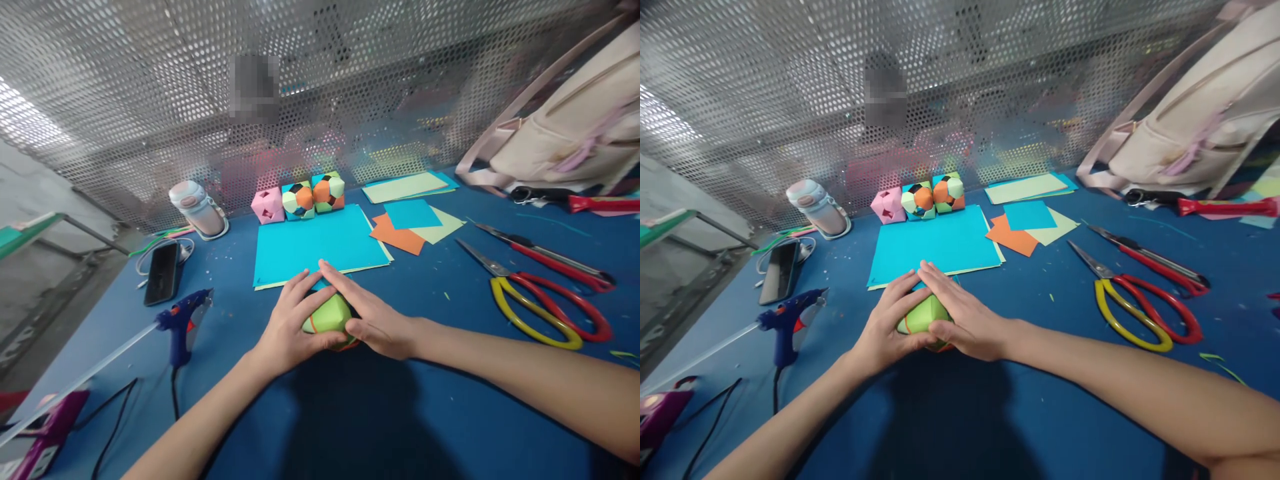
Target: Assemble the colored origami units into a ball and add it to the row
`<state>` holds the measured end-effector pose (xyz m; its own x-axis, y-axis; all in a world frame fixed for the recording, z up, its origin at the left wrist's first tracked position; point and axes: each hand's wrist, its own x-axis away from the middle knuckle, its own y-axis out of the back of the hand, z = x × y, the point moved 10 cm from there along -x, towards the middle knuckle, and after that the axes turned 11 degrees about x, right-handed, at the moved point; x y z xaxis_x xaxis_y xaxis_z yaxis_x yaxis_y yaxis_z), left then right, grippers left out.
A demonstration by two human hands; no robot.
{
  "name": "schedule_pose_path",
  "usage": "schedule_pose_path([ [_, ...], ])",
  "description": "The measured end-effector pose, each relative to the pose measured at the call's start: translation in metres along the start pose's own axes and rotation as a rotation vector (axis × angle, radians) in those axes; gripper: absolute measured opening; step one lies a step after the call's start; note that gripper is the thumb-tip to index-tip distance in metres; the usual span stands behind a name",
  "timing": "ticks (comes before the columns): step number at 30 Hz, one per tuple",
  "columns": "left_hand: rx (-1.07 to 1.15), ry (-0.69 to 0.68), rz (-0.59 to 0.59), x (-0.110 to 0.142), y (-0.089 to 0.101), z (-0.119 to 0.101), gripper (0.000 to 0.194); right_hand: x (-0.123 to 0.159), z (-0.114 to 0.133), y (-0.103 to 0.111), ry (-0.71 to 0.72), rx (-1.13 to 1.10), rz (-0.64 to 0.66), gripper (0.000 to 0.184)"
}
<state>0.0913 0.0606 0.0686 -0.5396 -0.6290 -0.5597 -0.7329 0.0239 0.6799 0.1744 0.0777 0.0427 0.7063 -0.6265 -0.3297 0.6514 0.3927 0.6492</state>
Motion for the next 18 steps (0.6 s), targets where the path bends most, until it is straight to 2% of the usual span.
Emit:
schedule_pose_path([
  [3,0.009,0.024,0.004,-0.001,0.0,0.0,0.062,0.0,-0.002,0.002,-0.078,-0.115,0.005,0.096],
  [10,0.035,0.19,0.117,-0.005,-0.001,0.004,0.054,-0.001,-0.005,0.0,-0.141,-0.255,-0.012,0.091],
  [15,0.065,0.266,0.109,-0.003,0.002,0.01,0.045,-0.002,-0.001,0.006,-0.132,-0.28,-0.022,0.086],
  [18,0.091,0.291,0.083,0.0,0.004,0.014,0.044,0.0,-0.003,0.02,-0.141,-0.251,-0.098,0.076],
])
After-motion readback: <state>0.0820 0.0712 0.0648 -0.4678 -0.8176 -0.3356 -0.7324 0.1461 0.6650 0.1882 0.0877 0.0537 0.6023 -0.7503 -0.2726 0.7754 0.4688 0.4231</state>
